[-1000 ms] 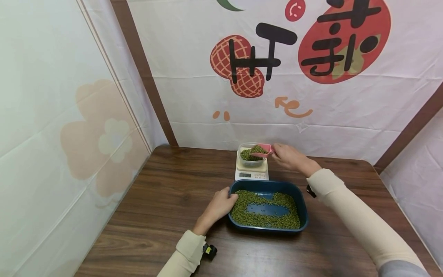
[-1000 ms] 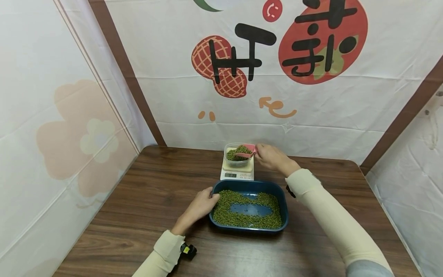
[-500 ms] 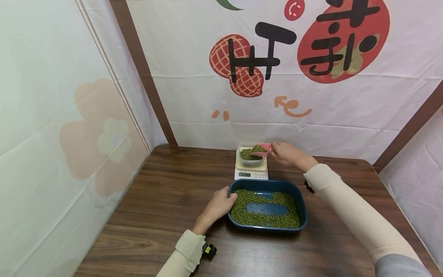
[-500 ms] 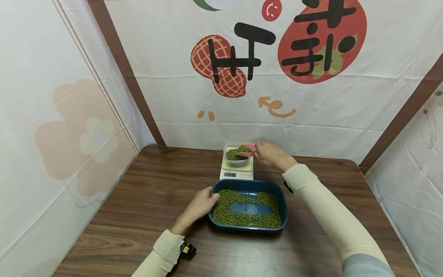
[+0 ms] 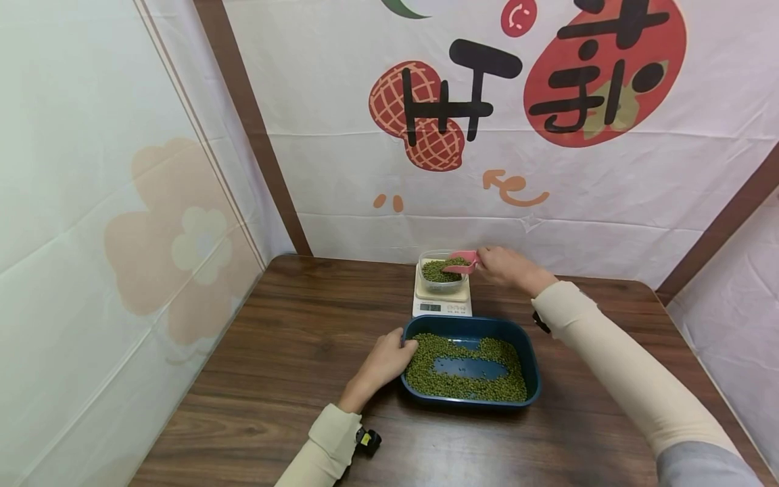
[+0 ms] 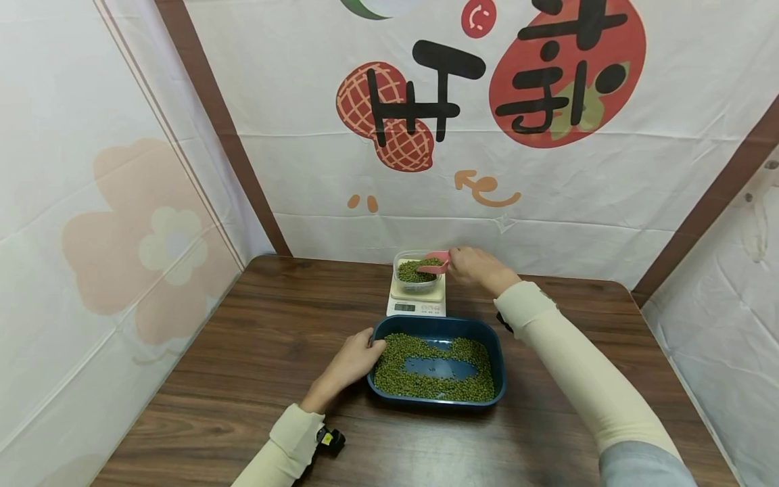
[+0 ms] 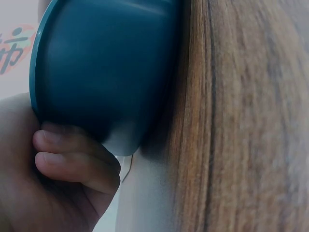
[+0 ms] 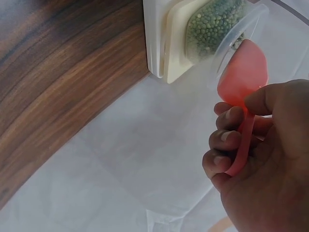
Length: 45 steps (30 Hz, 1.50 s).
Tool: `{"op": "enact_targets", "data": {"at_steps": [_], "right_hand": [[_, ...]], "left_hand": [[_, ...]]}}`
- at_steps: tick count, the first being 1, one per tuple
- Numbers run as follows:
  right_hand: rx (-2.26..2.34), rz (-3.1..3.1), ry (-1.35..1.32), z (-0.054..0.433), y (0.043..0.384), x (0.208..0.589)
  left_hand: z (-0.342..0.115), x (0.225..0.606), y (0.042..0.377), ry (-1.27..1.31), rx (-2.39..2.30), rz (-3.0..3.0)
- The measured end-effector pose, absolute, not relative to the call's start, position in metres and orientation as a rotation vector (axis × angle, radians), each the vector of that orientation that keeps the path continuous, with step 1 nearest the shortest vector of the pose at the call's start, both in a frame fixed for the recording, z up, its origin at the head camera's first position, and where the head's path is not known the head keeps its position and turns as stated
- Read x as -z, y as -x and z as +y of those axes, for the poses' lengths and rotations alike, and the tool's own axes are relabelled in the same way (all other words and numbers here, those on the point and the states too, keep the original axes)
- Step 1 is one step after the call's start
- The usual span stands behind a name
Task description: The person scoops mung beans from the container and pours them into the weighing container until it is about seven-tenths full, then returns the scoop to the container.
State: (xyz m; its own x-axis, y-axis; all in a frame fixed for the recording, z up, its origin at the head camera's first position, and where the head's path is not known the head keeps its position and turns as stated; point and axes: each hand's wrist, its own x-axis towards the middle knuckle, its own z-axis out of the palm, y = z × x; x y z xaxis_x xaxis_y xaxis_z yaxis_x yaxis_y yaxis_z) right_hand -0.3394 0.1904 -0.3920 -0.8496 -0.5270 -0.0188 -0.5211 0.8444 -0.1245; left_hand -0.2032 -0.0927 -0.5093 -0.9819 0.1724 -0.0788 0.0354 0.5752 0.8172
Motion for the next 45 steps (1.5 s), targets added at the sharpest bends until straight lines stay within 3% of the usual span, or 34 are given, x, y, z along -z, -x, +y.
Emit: {"op": "enact_targets", "data": {"at_steps": [45], "right_hand": [[-0.135, 3.034, 0.886, 0.181, 0.335, 0.365]], "left_hand": [[-0.093, 0.511, 0.204, -0.165, -1.377, 2.636]]}}
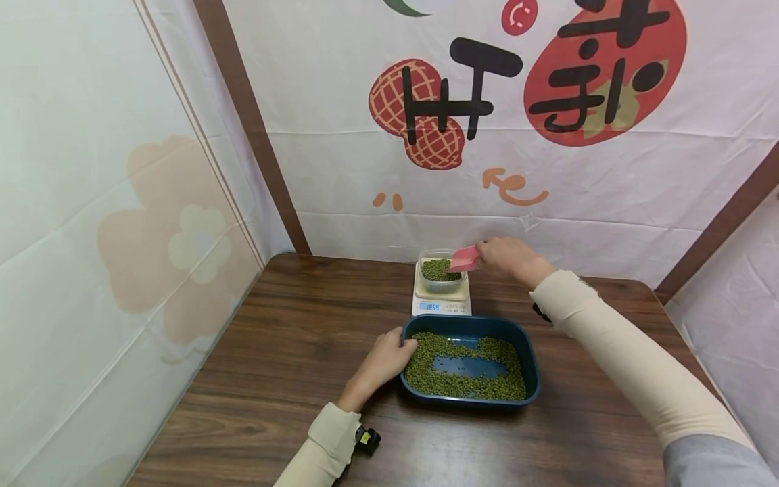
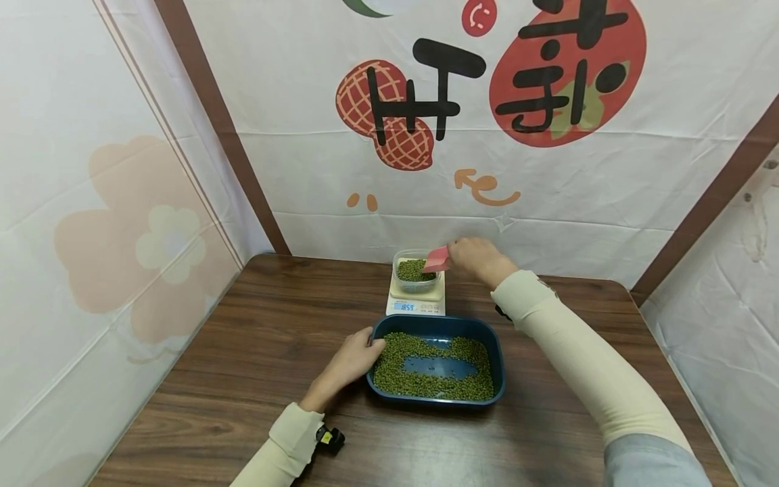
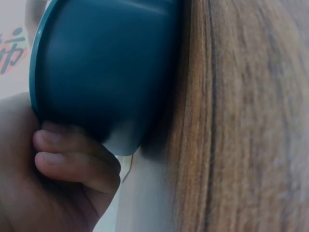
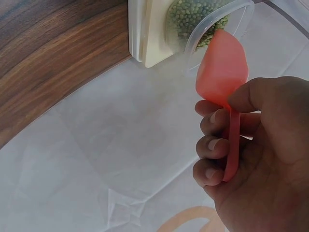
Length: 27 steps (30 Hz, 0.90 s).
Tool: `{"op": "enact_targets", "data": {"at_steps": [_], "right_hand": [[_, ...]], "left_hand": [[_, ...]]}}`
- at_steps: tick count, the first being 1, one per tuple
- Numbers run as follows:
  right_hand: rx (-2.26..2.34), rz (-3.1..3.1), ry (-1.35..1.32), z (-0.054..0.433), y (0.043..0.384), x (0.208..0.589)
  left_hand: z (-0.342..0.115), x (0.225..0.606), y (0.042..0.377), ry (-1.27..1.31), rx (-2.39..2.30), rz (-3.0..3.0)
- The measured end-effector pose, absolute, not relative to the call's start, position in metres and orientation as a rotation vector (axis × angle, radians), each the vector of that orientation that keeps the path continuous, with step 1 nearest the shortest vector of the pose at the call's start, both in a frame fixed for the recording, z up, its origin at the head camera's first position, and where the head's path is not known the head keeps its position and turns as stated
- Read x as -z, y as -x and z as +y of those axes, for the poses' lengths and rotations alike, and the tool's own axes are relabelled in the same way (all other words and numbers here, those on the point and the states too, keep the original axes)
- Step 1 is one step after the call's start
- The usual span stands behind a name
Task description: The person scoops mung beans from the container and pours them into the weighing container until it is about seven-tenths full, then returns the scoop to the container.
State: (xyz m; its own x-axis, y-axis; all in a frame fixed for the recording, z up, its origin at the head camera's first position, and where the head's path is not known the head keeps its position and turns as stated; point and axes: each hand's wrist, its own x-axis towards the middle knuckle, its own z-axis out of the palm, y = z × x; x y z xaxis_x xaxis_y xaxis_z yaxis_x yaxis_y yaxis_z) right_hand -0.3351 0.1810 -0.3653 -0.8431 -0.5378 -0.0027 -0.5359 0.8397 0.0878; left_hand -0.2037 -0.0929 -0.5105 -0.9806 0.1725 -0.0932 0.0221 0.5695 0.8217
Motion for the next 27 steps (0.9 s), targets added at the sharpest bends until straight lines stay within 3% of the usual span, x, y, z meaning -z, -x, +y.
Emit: {"op": "enact_targets", "data": {"at_steps": [27], "right_hand": [[0.082, -2.944, -0.897, 0.193, 0.318, 0.369]], "left_hand": [[-0.092, 0.512, 0.205, -0.178, -1.367, 2.621]]}}
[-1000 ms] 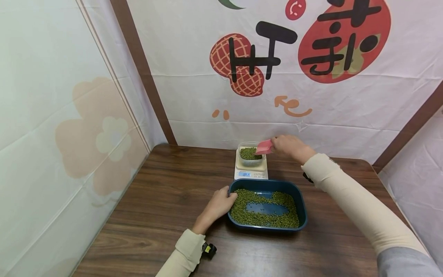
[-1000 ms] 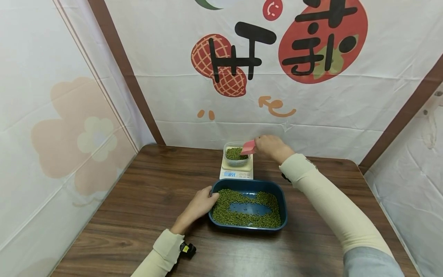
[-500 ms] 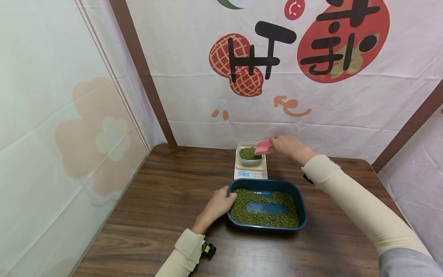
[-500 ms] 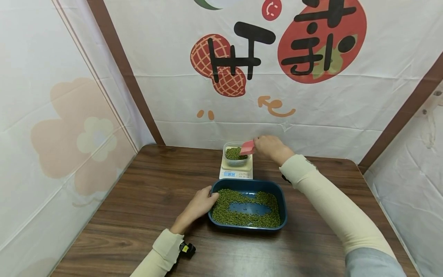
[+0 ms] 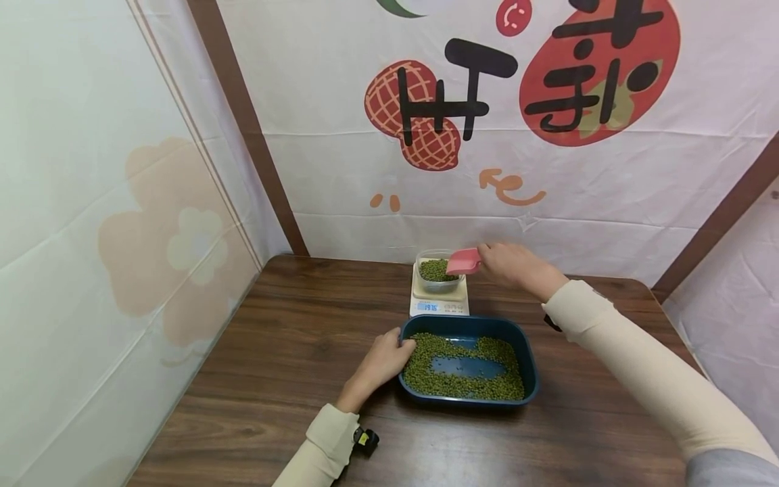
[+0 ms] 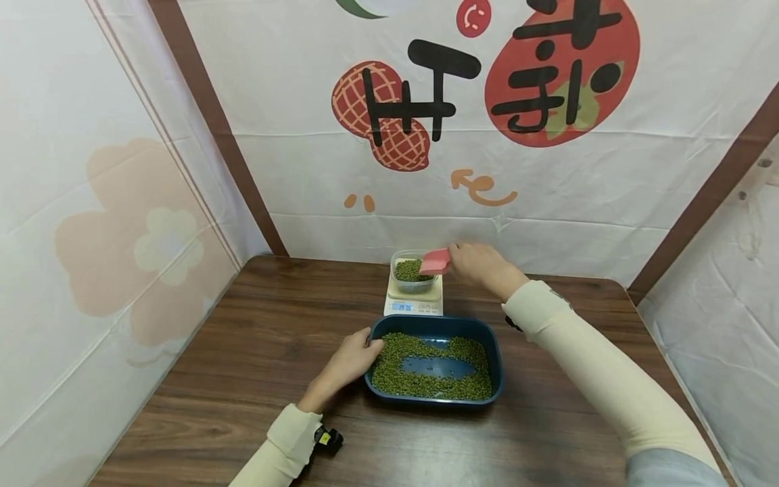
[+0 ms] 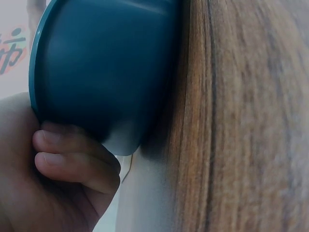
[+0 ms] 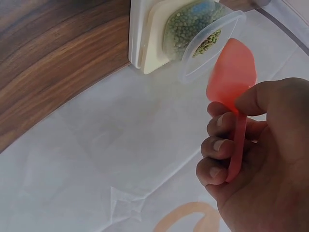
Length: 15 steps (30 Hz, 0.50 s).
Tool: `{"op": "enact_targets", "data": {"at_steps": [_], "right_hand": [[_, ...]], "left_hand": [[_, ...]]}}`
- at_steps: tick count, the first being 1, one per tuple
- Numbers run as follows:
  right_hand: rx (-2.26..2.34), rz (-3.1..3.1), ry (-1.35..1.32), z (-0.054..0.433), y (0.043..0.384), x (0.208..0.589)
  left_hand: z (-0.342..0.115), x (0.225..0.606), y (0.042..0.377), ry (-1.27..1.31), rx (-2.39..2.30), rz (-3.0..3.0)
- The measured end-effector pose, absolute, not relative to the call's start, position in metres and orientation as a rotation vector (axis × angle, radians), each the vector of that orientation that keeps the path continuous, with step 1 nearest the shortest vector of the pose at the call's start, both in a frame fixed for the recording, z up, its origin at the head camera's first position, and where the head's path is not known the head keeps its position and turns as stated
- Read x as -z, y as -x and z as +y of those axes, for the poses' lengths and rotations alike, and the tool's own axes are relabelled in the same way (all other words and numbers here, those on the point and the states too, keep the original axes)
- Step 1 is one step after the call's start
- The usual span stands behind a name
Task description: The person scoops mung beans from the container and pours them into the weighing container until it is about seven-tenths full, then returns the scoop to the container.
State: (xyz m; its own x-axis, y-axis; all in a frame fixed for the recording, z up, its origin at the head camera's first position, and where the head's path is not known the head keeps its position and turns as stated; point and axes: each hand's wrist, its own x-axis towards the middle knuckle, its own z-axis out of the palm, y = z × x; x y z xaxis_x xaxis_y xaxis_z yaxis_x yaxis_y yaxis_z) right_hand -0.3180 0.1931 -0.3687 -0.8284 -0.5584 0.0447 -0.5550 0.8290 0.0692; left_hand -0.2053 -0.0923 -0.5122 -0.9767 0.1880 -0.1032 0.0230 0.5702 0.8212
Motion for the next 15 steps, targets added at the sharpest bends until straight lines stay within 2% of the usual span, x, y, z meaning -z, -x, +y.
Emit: {"op": "enact_targets", "data": {"at_steps": [6, 15], "right_hand": [[0.001, -2.980, -0.908, 0.200, 0.302, 0.370], [-0.127, -2.893, -1.067, 0.208, 0.278, 0.378]], "left_hand": [[-0.092, 0.512, 0.203, -0.183, -1.363, 2.625], [-0.091, 0.509, 0.200, -0.164, -1.372, 2.618]]}}
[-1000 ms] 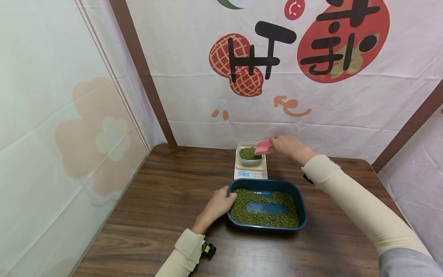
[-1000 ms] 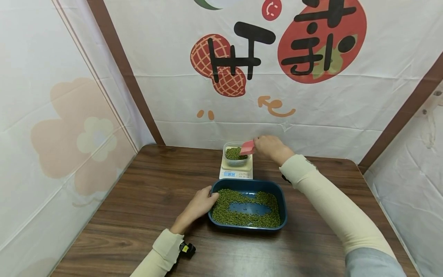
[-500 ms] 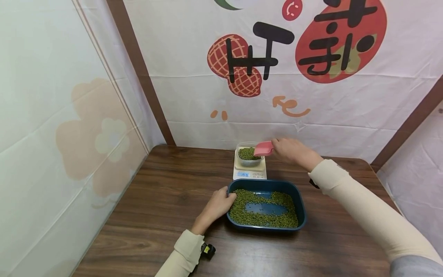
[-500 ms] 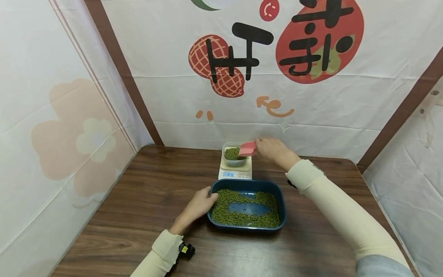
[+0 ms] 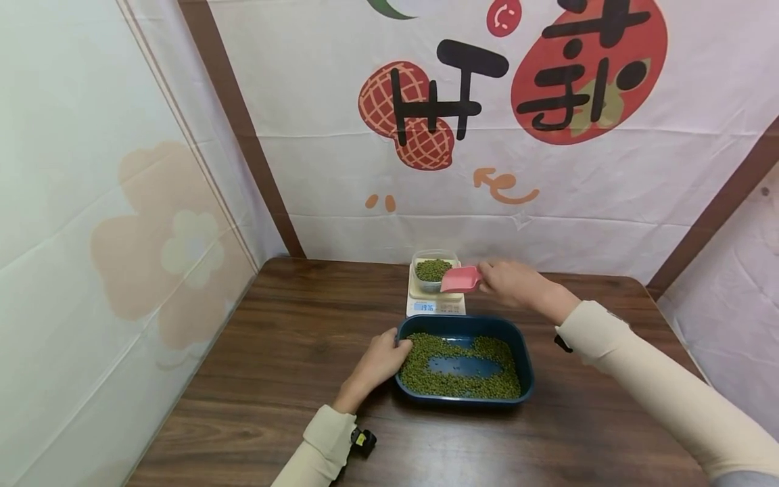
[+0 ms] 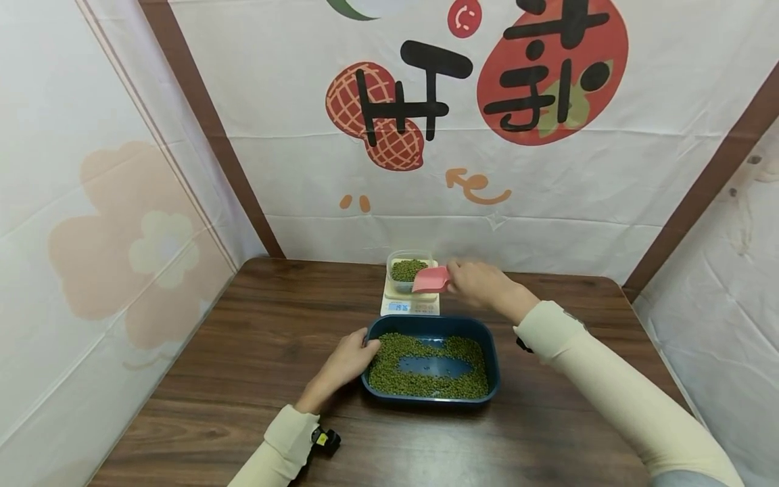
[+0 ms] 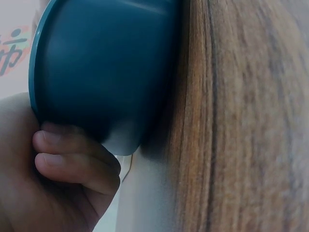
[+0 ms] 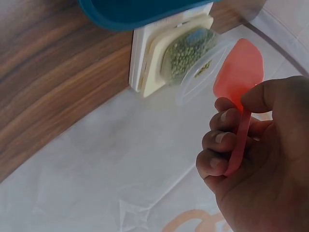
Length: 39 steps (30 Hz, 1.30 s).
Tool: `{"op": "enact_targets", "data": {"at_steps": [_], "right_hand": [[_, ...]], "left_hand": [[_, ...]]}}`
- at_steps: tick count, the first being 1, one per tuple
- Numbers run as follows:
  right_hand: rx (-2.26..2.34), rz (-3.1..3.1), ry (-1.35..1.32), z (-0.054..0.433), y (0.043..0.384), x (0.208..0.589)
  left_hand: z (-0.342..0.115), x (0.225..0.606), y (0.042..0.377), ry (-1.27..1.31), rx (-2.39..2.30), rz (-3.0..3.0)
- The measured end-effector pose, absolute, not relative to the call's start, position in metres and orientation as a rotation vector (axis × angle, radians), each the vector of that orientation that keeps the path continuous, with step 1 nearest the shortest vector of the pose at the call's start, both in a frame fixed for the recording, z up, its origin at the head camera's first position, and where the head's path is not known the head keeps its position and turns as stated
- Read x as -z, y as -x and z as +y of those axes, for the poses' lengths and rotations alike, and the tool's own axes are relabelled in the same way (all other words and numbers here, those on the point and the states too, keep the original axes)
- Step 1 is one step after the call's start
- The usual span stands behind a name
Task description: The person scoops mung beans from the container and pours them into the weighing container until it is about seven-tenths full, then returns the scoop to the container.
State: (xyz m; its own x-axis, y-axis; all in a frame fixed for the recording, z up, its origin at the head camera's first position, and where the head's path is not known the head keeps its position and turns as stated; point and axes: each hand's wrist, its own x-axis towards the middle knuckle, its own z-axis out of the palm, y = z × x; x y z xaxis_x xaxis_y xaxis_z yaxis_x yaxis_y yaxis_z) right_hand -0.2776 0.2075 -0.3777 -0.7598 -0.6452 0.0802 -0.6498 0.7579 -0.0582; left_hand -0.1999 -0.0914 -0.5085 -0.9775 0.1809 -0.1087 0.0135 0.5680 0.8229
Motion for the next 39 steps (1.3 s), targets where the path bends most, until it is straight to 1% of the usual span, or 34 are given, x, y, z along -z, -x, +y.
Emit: {"op": "enact_targets", "data": {"at_steps": [18, 39], "right_hand": [[-0.113, -2.949, -1.158, 0.194, 0.235, 0.397], [-0.206, -2.997, -1.282, 0.183, 0.210, 0.436]], "left_hand": [[-0.091, 0.507, 0.202, -0.158, -1.379, 2.616], [-0.091, 0.510, 0.203, -0.160, -1.350, 2.653]]}}
